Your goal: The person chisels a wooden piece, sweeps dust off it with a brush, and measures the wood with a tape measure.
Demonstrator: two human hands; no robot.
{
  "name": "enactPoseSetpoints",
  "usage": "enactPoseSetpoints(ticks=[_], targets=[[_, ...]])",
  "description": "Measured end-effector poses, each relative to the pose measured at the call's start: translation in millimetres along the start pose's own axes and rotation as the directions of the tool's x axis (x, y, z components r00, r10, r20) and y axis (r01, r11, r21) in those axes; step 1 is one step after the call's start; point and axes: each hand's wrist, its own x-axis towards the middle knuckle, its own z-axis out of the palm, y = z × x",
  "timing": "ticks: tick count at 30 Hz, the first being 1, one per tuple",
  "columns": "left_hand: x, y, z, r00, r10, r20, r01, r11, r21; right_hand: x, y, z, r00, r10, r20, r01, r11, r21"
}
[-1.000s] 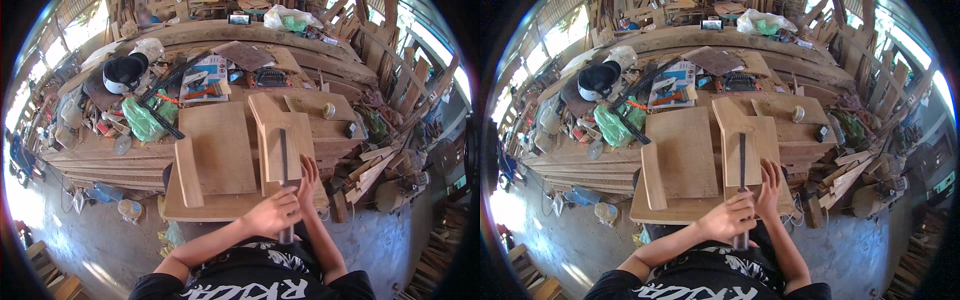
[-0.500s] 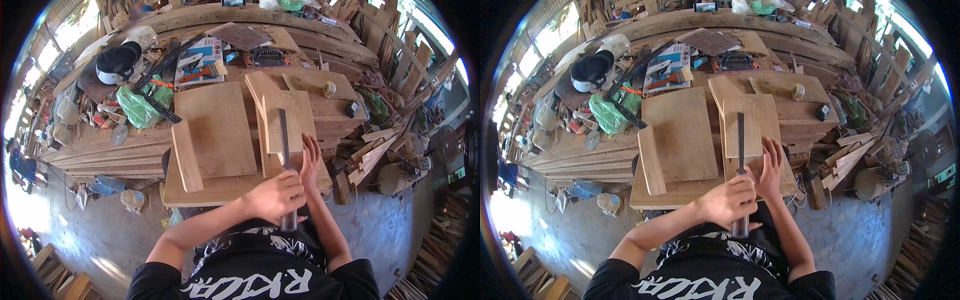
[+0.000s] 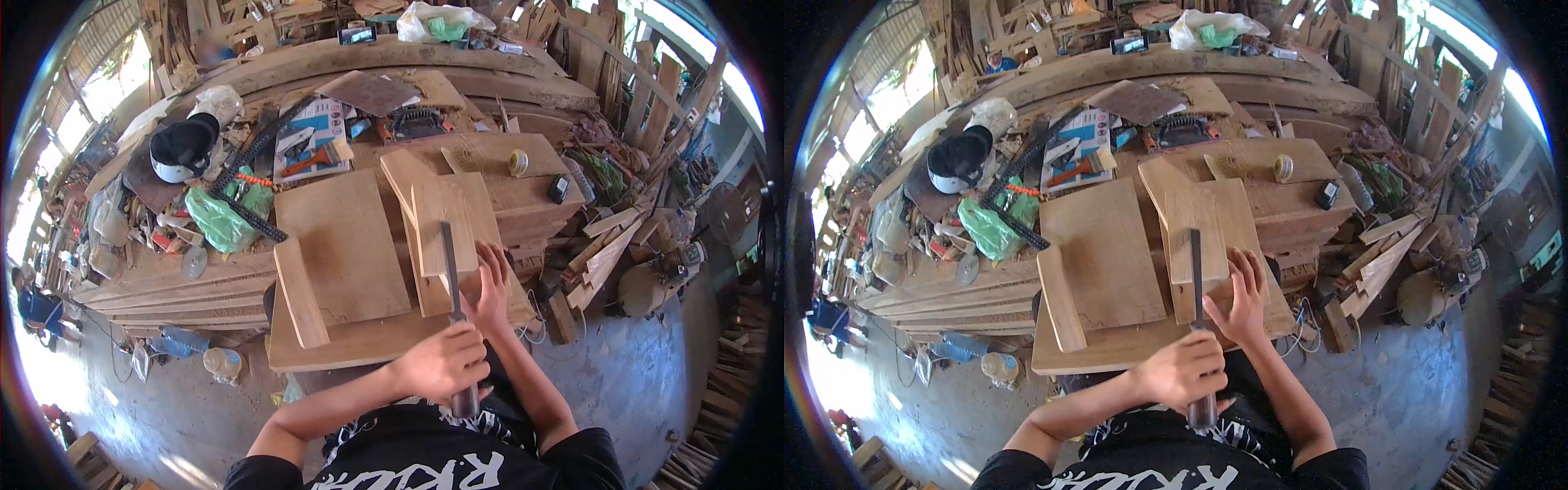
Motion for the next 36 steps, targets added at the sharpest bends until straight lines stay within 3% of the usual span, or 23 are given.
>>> enactPoseSetpoints(ticks=[11, 17, 20, 24, 29, 32, 36], targets=[[8.6, -9.3, 7.2, 0.997, -0.048, -0.068, 0.044, 0.997, -0.055, -5.0, 5.0, 4.7, 1.000, 0.003, -0.005, -0.003, 1.000, -0.007], [12.8, -2.5, -5.7, 0.981, -0.183, -0.066, 0.178, 0.981, -0.082, -0.8, -1.9, 3.9, 0.998, 0.064, 0.016, -0.064, 0.998, -0.008], [10.7, -21.9, 1.3, 0.984, -0.151, -0.096, 0.157, 0.986, 0.056, -5.5, 5.8, 5.1, 0.998, 0.057, 0.018, -0.057, 0.998, -0.023], [17.4, 9.8, -2.7, 0.991, -0.132, 0.014, 0.132, 0.991, 0.027, -3.3, -4.5, -1.1, 0.999, 0.053, 0.002, -0.053, 0.999, -0.007], [20.1, 5.8, -3.5, 0.983, -0.184, 0.013, 0.184, 0.983, -0.004, 0.4, -7.5, -2.3, 0.998, 0.065, -0.003, -0.065, 0.998, 0.020], [16.9, -17.1, 1.6, 0.988, -0.152, 0.002, 0.151, 0.983, 0.104, -8.0, 9.5, 9.1, 0.999, 0.051, 0.006, -0.050, 0.997, -0.052], [18.8, -1.9, 6.1, 0.996, -0.084, 0.031, 0.078, 0.986, 0.150, -18.8, 10.2, 16.2, 0.998, 0.046, -0.035, -0.045, 0.999, 0.030]])
